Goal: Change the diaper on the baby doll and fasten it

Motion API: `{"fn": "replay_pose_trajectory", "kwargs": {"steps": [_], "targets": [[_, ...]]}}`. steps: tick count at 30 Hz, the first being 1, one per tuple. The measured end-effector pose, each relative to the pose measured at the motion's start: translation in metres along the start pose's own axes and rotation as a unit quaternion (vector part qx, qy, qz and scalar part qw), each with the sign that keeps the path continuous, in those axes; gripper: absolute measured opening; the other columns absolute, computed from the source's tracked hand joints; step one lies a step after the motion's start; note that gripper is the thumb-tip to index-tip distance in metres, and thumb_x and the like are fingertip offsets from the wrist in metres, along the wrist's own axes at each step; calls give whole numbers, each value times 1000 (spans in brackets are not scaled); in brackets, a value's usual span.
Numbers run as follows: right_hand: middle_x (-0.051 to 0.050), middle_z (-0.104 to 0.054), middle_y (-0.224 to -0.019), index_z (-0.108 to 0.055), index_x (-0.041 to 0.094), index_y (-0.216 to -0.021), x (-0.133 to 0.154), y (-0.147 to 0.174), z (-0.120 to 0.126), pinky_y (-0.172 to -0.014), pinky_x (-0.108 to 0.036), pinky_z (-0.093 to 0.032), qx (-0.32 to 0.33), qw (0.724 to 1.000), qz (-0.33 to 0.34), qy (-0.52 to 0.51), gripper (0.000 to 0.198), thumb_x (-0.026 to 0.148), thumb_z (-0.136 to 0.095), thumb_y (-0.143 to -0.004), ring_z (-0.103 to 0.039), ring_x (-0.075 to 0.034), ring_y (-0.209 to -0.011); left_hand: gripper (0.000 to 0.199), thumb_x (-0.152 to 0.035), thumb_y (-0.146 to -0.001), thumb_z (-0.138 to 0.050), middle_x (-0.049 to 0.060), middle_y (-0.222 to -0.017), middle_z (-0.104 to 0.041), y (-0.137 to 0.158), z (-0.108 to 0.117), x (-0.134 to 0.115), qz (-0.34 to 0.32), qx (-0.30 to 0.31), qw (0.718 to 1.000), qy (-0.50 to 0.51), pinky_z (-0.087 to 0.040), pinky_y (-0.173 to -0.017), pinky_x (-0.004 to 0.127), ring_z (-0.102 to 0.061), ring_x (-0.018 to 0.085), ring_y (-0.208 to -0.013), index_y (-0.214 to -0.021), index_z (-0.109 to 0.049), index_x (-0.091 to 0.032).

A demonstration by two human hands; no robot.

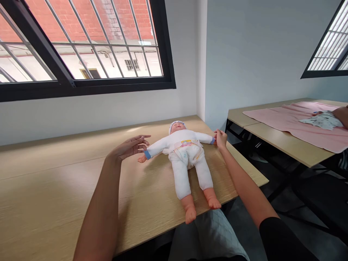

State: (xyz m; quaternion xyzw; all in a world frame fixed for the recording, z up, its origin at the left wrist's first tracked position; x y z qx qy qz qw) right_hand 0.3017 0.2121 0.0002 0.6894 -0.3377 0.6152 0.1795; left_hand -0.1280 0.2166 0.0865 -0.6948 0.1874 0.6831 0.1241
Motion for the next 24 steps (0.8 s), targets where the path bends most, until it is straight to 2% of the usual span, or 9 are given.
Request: {"fn": "replay_pose_trajectory", "kwargs": {"steps": [4,9,16,24], "targets": [[6,-49,-41,-57,19,-62,-1,2,-1,-42,-20,-37,-1,1000,-15,-8,21,30,-49,-78,-44,-9,-38,35,-30,-76,-72,5,-76,-68,0,-8,1,-17,28,999,1,-57,-65,30,-63,16,-67,-109,-68,-21],[6,-49,-41,-56,18,-62,-2,7,-6,-39,-18,-34,23,999,-20,-14,20,32,-52,-76,-45,-8,-38,36,-32,-77,-71,6,-76,-67,-2,-14,3,1,56,997,-46,-55,-63,27,-61,16,-68,-111,-67,-21],[6,-48,-41,-58,18,-65,-2,6,-9,-36,-18,-31,51,996,-44,-51,19,34,-53,-74,-43,-8,-37,38,-38,-80,-67,5,-76,-66,-4,-6,3,-1,35,996,-76,-51,-61,24,-56,13,-64,-114,-66,-20],[6,-48,-42,-58,18,-63,2,4,-6,-40,-18,-34,36,996,-36,-68,16,29,-53,-73,-41,-8,-38,40,-37,-80,-67,4,-77,-65,4,-5,-3,10,36,996,-76,-51,-60,23,-57,13,-65,-117,-64,-21]]}}
Point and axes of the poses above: each hand's wrist, its own y-axis away from the middle knuckle, its own z-axis out of the back of the hand, x = y × z, the point moved 2 cm from there along -y, towards the middle knuckle
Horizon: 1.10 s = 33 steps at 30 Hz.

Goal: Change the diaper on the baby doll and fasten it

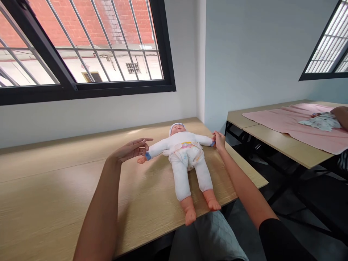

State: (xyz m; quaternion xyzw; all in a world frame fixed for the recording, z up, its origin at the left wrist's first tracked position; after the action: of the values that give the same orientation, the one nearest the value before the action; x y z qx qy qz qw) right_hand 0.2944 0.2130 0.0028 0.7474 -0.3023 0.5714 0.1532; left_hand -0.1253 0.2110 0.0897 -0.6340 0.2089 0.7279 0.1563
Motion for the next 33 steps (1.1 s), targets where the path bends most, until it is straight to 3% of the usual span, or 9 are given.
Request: {"fn": "replay_pose_trajectory", "kwargs": {"steps": [6,13,20,24,33], "targets": [[7,-45,-41,-56,18,-62,3,2,4,-35,-18,-32,-25,999,-20,-7,17,29,-52,-74,-39,-8,-37,39,-35,-79,-69,4,-74,-65,-5,-5,4,-9,-19,999,24,-49,-57,22,-56,12,-60,-114,-66,-20],[8,-45,-41,-52,19,-61,1,4,2,-32,-17,-30,-19,997,-68,11,19,30,-52,-76,-37,-6,-33,37,-27,-73,-75,0,-63,-59,-16,0,13,-75,-43,993,86,-46,-48,19,-49,8,-50,-108,-68,-19],[7,-45,-45,-42,20,-58,6,3,-3,-33,-18,-26,74,986,-80,-124,27,32,-53,-79,-34,-4,-33,38,-25,-72,-75,2,-68,-63,-3,-5,3,-40,-28,998,42,-50,-55,22,-54,11,-55,-109,-69,-20],[6,-50,-51,-43,20,-61,6,0,-1,-31,-18,-24,42,981,-82,-173,25,32,-56,-79,-34,-4,-33,39,-28,-74,-74,3,-68,-63,2,-5,0,-33,-33,998,42,-50,-56,23,-54,12,-58,-111,-68,-21],[7,-40,-40,-46,20,-60,4,1,2,-33,-17,-28,25,990,-84,-112,29,37,-51,-83,-35,-5,-33,41,-27,-70,-77,3,-67,-63,5,-5,-4,-38,-32,997,53,-50,-56,23,-55,13,-60,-110,-70,-21]]}}
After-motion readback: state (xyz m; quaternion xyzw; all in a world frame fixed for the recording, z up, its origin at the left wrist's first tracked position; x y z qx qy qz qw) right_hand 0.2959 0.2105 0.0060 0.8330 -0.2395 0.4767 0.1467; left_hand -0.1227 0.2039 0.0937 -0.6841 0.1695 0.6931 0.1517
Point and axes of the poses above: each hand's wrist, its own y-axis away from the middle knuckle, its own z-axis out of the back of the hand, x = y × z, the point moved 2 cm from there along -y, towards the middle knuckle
